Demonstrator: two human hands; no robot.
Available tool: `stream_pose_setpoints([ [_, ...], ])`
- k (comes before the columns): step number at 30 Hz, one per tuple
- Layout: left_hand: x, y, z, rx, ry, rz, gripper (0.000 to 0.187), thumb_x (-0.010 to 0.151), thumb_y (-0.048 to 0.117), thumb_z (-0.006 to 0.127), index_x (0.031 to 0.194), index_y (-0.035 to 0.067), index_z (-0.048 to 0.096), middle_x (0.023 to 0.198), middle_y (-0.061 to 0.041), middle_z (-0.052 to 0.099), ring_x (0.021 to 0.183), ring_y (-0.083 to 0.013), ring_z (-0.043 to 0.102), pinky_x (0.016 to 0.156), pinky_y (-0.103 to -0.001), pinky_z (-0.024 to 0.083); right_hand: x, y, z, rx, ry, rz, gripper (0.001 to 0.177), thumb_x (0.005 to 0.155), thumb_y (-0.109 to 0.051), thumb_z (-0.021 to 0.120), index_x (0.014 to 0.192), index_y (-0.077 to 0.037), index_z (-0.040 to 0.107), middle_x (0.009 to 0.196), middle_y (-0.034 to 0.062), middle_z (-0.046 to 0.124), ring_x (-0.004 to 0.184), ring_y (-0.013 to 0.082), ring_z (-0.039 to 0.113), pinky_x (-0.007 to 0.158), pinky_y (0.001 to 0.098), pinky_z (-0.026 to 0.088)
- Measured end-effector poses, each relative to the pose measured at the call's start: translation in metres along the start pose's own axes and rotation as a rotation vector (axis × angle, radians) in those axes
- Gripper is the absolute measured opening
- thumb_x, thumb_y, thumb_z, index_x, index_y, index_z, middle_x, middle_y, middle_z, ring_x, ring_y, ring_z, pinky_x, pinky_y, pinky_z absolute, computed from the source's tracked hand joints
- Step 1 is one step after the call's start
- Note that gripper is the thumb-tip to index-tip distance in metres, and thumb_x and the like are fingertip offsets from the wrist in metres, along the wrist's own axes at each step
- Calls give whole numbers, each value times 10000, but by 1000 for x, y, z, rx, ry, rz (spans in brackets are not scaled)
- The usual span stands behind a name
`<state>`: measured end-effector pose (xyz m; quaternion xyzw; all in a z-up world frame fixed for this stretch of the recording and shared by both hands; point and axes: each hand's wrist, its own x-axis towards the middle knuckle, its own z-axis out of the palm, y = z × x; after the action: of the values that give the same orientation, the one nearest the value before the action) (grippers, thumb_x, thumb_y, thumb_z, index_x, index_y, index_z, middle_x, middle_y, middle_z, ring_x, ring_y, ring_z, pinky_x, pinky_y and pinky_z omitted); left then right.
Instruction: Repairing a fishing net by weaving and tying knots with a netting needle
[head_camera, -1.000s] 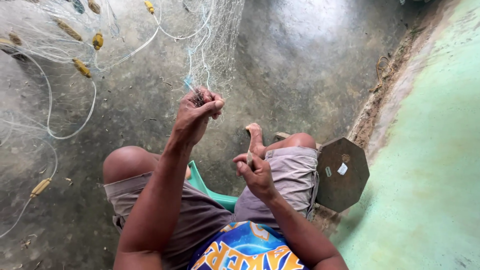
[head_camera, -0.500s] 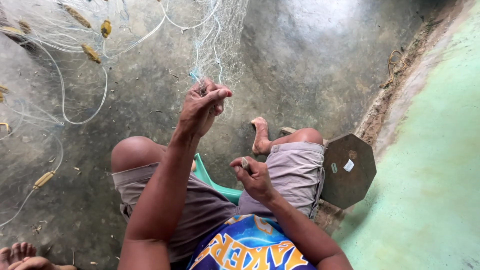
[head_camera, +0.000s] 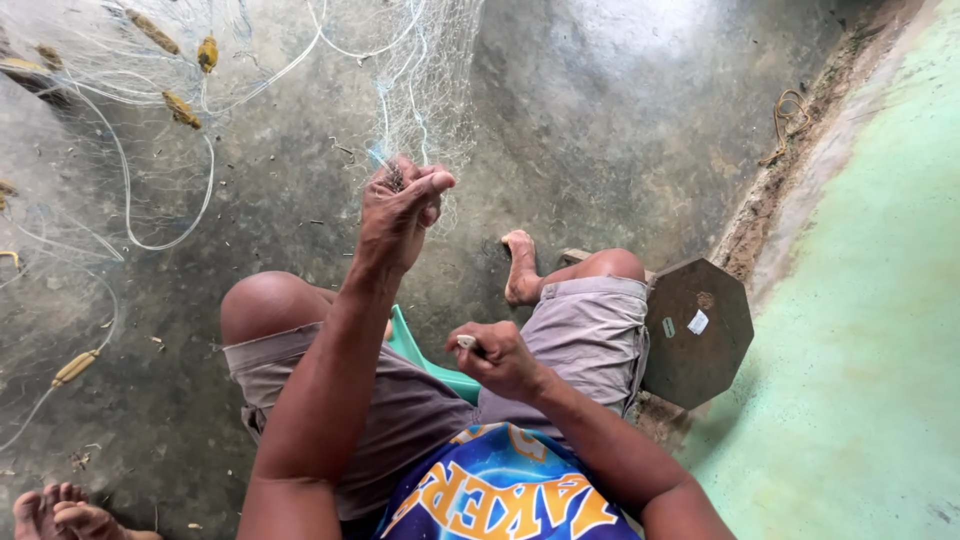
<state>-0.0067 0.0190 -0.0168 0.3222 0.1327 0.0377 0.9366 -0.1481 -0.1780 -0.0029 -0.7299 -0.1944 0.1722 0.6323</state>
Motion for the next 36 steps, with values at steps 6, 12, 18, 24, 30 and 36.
stream_pose_setpoints([
  [6, -5, 33, -4, -95, -91, -37, 199, 939, 26, 760, 904, 107, 581, 1031, -177, 755, 669, -152, 699, 563, -217, 546, 27, -4, -40, 65, 183, -52, 121, 899, -98, 699, 911, -43, 806, 674, 57, 655, 573, 102, 485, 519, 250, 466],
  [12, 5, 24, -41, 36, -153, 97, 323, 788, -179, 818, 921, 42, 624, 1058, -145, 675, 738, -157, 701, 614, -261, 620, 19, 8, -66, 331, 271, -43, 173, 967, -17, 596, 957, 132, 683, 484, 56, 420, 392, 129, 453, 395, 231, 421],
  [18, -4, 52, -26, 311, -177, 166, 234, 815, -99, 871, 969, -114, 694, 1206, -300, 635, 804, -204, 729, 660, -320, 672, 10, 7, -64, 361, 224, -92, 158, 947, 50, 607, 955, 196, 667, 487, 75, 428, 392, 136, 477, 395, 253, 439],
  [24, -6, 65, -26, 351, -222, 217, 167, 803, -4, 875, 908, -26, 748, 1314, -220, 639, 1008, -179, 684, 918, -326, 602, 13, -6, -62, 354, 214, -76, 155, 959, 49, 619, 975, 194, 670, 494, 85, 444, 415, 139, 485, 413, 255, 448],
  [30, 3, 62, -34, 28, -341, 230, 163, 881, 63, 767, 927, -20, 634, 1295, -274, 613, 1183, -339, 677, 1108, -467, 554, 17, -19, -53, 364, 204, -60, 158, 968, 26, 630, 987, 177, 672, 493, 92, 439, 417, 136, 459, 419, 262, 443],
  [36, -10, 65, -26, -100, -429, 168, 174, 879, 84, 731, 930, 26, 575, 1296, -263, 588, 1188, -356, 687, 1082, -491, 566, 18, -27, -50, 369, 196, -54, 162, 977, 19, 624, 1007, 172, 669, 513, 89, 456, 437, 123, 469, 424, 246, 449],
])
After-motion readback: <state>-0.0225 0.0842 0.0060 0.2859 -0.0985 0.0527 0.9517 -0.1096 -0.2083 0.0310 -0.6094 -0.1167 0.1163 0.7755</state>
